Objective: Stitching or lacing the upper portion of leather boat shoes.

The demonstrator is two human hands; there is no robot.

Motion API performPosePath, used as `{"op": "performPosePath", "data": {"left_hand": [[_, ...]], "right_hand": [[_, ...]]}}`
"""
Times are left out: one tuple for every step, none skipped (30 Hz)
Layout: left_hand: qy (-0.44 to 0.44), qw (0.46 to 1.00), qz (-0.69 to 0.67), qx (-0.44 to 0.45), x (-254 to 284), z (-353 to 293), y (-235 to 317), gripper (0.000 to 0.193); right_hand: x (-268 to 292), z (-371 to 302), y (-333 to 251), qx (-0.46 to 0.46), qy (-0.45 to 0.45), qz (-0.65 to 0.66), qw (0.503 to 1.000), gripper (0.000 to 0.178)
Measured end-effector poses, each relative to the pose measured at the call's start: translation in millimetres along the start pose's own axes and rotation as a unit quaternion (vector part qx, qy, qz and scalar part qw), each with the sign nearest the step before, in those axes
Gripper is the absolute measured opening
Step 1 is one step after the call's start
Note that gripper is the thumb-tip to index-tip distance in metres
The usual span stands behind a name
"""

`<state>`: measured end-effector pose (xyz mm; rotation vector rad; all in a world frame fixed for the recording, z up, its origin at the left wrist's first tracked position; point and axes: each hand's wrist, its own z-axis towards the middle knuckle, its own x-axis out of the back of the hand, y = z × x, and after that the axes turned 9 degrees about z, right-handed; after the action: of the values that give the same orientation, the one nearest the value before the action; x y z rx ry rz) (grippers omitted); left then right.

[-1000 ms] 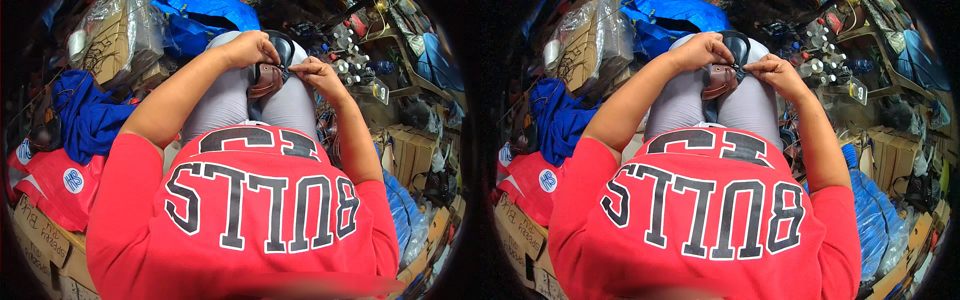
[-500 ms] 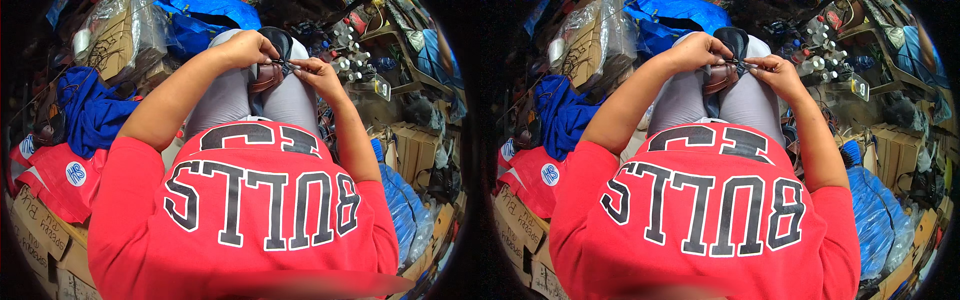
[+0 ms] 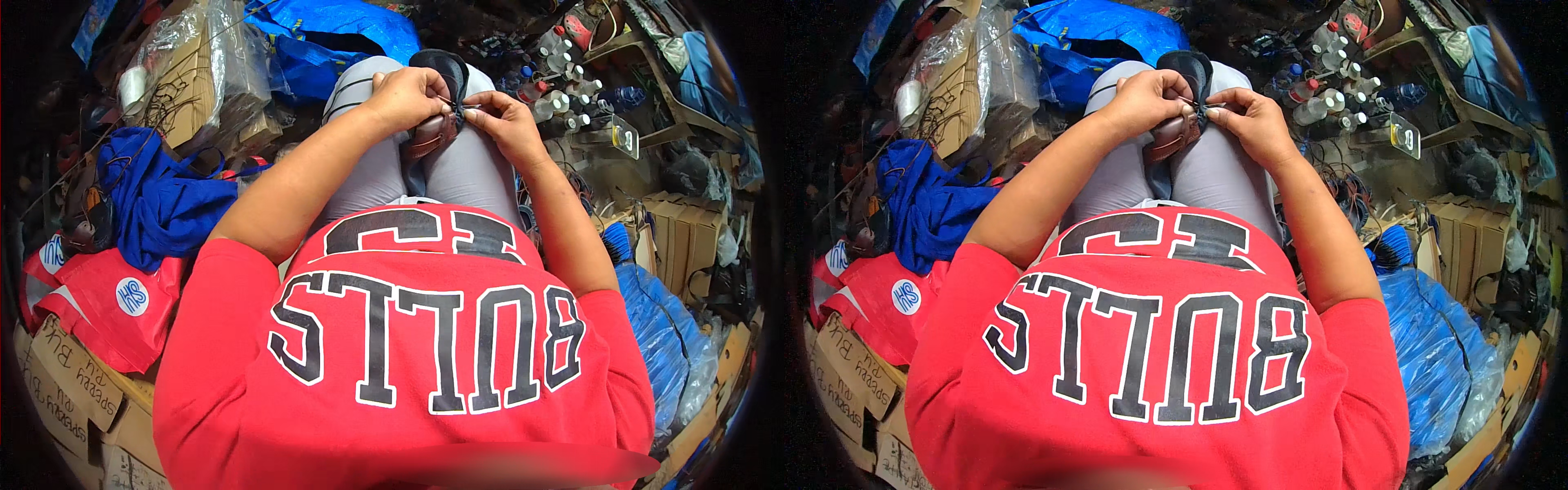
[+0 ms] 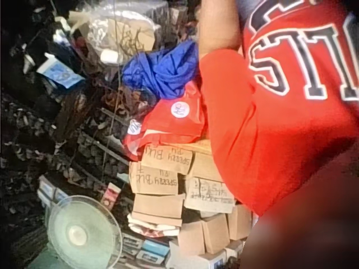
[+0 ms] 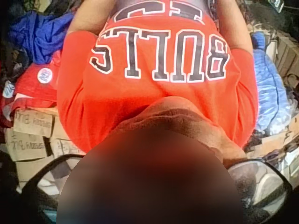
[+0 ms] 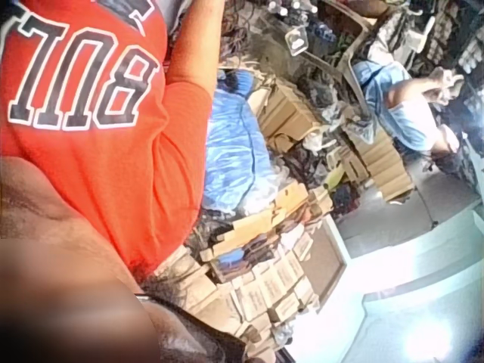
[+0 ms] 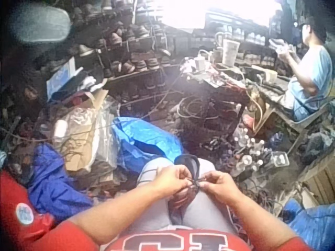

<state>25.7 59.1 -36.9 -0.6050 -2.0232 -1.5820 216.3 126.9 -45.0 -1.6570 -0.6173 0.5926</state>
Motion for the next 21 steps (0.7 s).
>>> {"op": "performPosePath", "data": {"left_hand": [[-0.001, 1.000, 0.002, -0.002, 0, 0, 3, 0.015], [0.003, 1.000, 0.009, -0.006, -2, -1, 6, 0.014], [0.006, 1.000, 0.017, -0.011, -1, -2, 9, 0.013], [0.006, 1.000, 0.019, -0.012, 0, -1, 8, 0.013], [0.006, 0.999, 0.029, -0.022, 0, 1, 5, 0.012], [0.004, 0.999, 0.038, -0.034, 1, 3, 5, 0.013], [0.002, 0.999, 0.041, -0.037, 2, 2, 4, 0.013], [0.085, 0.981, 0.131, -0.112, 3, -1, 2, 0.013], [0.168, 0.943, 0.218, -0.185, 7, -4, 0, 0.013], [0.168, 0.942, 0.220, -0.188, 10, -3, -8, 0.013], [0.091, 0.981, 0.103, -0.140, 12, -2, -19, 0.012], [0.009, 0.996, -0.018, -0.088, 15, -4, -14, 0.012], [0.014, 0.995, 0.004, -0.098, 14, -7, -9, 0.011], [0.010, 0.995, 0.004, -0.101, 16, -8, -3, 0.011], [-0.023, 0.995, 0.042, -0.083, 24, -10, 10, 0.009], [-0.056, 0.993, 0.079, -0.064, 27, -11, 16, 0.009], [-0.058, 0.993, 0.079, -0.066, 25, -10, 17, 0.009], [-0.052, 0.988, 0.112, -0.090, 25, -8, 19, 0.009], [-0.046, 0.982, 0.144, -0.114, 25, -7, 20, 0.011], [-0.046, 0.982, 0.144, -0.116, 25, -7, 21, 0.011], [-0.047, 0.977, 0.159, -0.133, 25, -6, 22, 0.012]], "right_hand": [[0, 1, -1, -0.006, 0.006, 0.007, 1.000, 0.013], [1, 3, 0, -0.004, 0.007, 0.007, 1.000, 0.013], [2, 4, 0, 0.000, -0.001, 0.003, 1.000, 0.010], [3, 6, 0, 0.004, -0.008, -0.002, 1.000, 0.008], [5, 8, -1, 0.006, -0.007, 0.000, 1.000, 0.008], [8, 11, -3, 0.021, -0.026, -0.060, 0.998, 0.009], [11, 12, -4, 0.036, -0.045, -0.119, 0.991, 0.012], [15, 11, -3, 0.037, -0.041, -0.117, 0.992, 0.012], [19, 11, -3, 0.077, -0.030, -0.136, 0.987, 0.014], [24, 11, -3, 0.117, -0.018, -0.154, 0.981, 0.016], [32, 6, -1, 0.050, -0.012, -0.069, 0.996, 0.013], [33, 4, 2, 0.049, -0.007, -0.068, 0.996, 0.013], [34, 2, 4, 0.027, -0.012, -0.030, 0.999, 0.014], [34, 0, 6, 0.004, -0.017, 0.008, 1.000, 0.015], [34, 1, -1, 0.042, -0.041, -0.062, 0.996, 0.019], [33, 1, 0, 0.041, -0.040, -0.062, 0.996, 0.019], [33, 0, 0, 0.066, -0.045, -0.108, 0.991, 0.019], [33, 0, -2, 0.091, -0.050, -0.156, 0.982, 0.020], [31, 0, -1, 0.056, -0.041, -0.149, 0.986, 0.020], [31, -1, 2, 0.057, -0.039, -0.150, 0.986, 0.020], [32, -2, 6, 0.047, -0.032, -0.115, 0.992, 0.019]]}}
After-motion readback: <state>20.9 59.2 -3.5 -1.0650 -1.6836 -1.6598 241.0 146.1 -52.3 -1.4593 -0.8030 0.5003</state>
